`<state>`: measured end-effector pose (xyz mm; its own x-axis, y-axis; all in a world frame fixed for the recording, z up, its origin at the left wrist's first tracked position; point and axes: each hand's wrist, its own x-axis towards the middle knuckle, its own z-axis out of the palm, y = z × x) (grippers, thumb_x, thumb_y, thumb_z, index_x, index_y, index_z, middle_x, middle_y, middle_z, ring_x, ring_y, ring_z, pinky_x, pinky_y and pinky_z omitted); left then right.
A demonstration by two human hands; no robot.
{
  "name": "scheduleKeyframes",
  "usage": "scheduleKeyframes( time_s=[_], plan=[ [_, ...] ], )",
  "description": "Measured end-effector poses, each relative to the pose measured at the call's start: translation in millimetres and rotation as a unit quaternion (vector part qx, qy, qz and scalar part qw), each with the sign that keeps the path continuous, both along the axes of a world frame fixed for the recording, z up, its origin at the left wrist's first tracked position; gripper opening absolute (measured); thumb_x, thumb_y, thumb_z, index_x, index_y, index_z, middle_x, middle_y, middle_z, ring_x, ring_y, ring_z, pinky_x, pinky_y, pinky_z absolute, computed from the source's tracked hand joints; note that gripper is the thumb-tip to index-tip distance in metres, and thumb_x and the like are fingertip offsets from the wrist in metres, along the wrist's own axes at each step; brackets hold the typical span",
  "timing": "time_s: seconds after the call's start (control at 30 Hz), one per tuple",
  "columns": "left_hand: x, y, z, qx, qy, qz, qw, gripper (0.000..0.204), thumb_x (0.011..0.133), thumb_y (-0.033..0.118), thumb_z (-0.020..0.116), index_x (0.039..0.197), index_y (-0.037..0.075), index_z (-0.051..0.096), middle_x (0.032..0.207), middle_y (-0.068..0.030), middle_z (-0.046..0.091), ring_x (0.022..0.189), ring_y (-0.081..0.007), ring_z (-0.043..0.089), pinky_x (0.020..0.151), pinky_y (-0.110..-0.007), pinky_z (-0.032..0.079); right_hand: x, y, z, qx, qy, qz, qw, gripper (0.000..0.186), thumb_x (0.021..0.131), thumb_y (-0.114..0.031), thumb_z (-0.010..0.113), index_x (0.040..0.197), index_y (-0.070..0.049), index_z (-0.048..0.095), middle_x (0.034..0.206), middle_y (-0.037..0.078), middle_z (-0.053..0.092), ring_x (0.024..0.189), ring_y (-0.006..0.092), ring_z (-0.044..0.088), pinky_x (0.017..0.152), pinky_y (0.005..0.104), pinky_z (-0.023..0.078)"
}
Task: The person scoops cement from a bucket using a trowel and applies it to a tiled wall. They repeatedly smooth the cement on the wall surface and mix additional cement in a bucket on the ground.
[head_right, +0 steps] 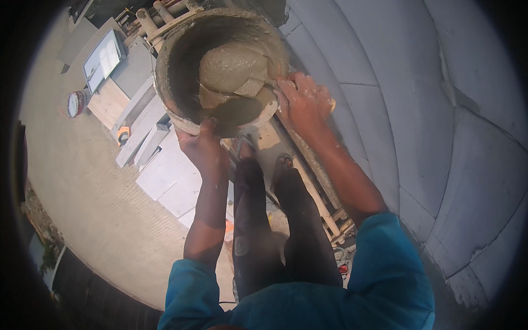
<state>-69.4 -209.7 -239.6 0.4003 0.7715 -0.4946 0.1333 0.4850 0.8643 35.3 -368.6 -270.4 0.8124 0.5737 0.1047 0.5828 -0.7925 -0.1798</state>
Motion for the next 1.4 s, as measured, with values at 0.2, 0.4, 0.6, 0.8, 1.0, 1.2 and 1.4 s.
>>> scheduleKeyframes(
  time_s=[0.2, 0.4, 0.6, 0.8, 1.0, 1.2, 1.4],
  plan=[
    [-18, 37, -35, -0.044, 0.005, 0.059, 0.997, 0.048, 0.081, -0.008, 0.057, 0.128, -0.003, 0.046, 0.111, -0.0137, 0.062, 0.092, -0.0191, 0.064, 0.080, -0.032, 0.055, 27, 8, 68, 0.110, 0.324, -0.045, 0.938, 0.039, 0.085, -0.034, 0.079, 0.116, -0.012, 0.072, 0.098, 0.005, 0.067, 0.087, 0.0227, 0.066, 0.078, 0.0364, 0.049],
    [-47, 45, -36, -0.021, 0.065, 0.000, 0.998, 0.060, 0.076, -0.013, 0.053, 0.134, 0.000, 0.044, 0.101, -0.0085, 0.059, 0.080, -0.0135, 0.061, 0.060, -0.028, 0.051, 148, -21, -17, 0.161, 0.377, -0.200, 0.890, 0.059, 0.085, -0.038, 0.077, 0.131, -0.003, 0.064, 0.113, 0.018, 0.072, 0.095, 0.0265, 0.069, 0.085, 0.0351, 0.052],
    [-61, 31, 2, -0.002, 0.065, -0.024, 0.998, 0.059, 0.078, -0.014, 0.054, 0.136, -0.005, 0.046, 0.116, -0.0118, 0.064, 0.098, -0.0178, 0.063, 0.085, -0.029, 0.050, 69, -20, 189, 0.107, 0.153, -0.159, 0.969, 0.048, 0.089, -0.034, 0.071, 0.131, -0.010, 0.066, 0.114, 0.016, 0.072, 0.102, 0.0297, 0.070, 0.086, 0.0431, 0.053],
    [-30, -37, 61, 0.071, -0.009, -0.039, 0.997, 0.055, 0.084, -0.006, 0.060, 0.137, -0.008, 0.045, 0.125, -0.0152, 0.060, 0.110, -0.0213, 0.060, 0.097, -0.031, 0.047, 6, -3, 139, -0.182, 0.273, 0.003, 0.945, 0.033, 0.091, -0.029, 0.070, 0.120, -0.015, 0.070, 0.111, 0.011, 0.068, 0.104, 0.0330, 0.066, 0.085, 0.0488, 0.052],
    [-16, -46, 95, 0.061, -0.066, -0.002, 0.996, 0.052, 0.084, -0.007, 0.061, 0.134, -0.007, 0.047, 0.123, -0.0159, 0.061, 0.107, -0.0211, 0.061, 0.095, -0.033, 0.048, -5, -11, 99, -0.016, 0.009, -0.030, 0.999, 0.029, 0.089, -0.024, 0.072, 0.118, -0.018, 0.070, 0.104, 0.005, 0.064, 0.095, 0.0255, 0.063, 0.075, 0.0434, 0.045],
    [4, 5, 98, -0.044, 0.034, 0.026, 0.998, 0.051, 0.080, -0.009, 0.057, 0.130, -0.004, 0.048, 0.114, -0.0161, 0.064, 0.095, -0.0218, 0.065, 0.082, -0.034, 0.054, -5, -9, 146, 0.053, 0.038, -0.031, 0.997, 0.032, 0.087, -0.028, 0.072, 0.118, -0.021, 0.070, 0.105, 0.003, 0.063, 0.099, 0.0239, 0.064, 0.079, 0.0432, 0.046],
    [-36, 30, 72, -0.026, -0.005, 0.046, 0.999, 0.053, 0.079, -0.011, 0.055, 0.131, -0.004, 0.046, 0.113, -0.0145, 0.063, 0.094, -0.0211, 0.065, 0.081, -0.033, 0.054, 67, -16, 177, 0.134, 0.436, 0.018, 0.890, 0.049, 0.085, -0.038, 0.075, 0.125, -0.012, 0.068, 0.114, 0.009, 0.070, 0.098, 0.0246, 0.067, 0.083, 0.0373, 0.051]
  ],
)
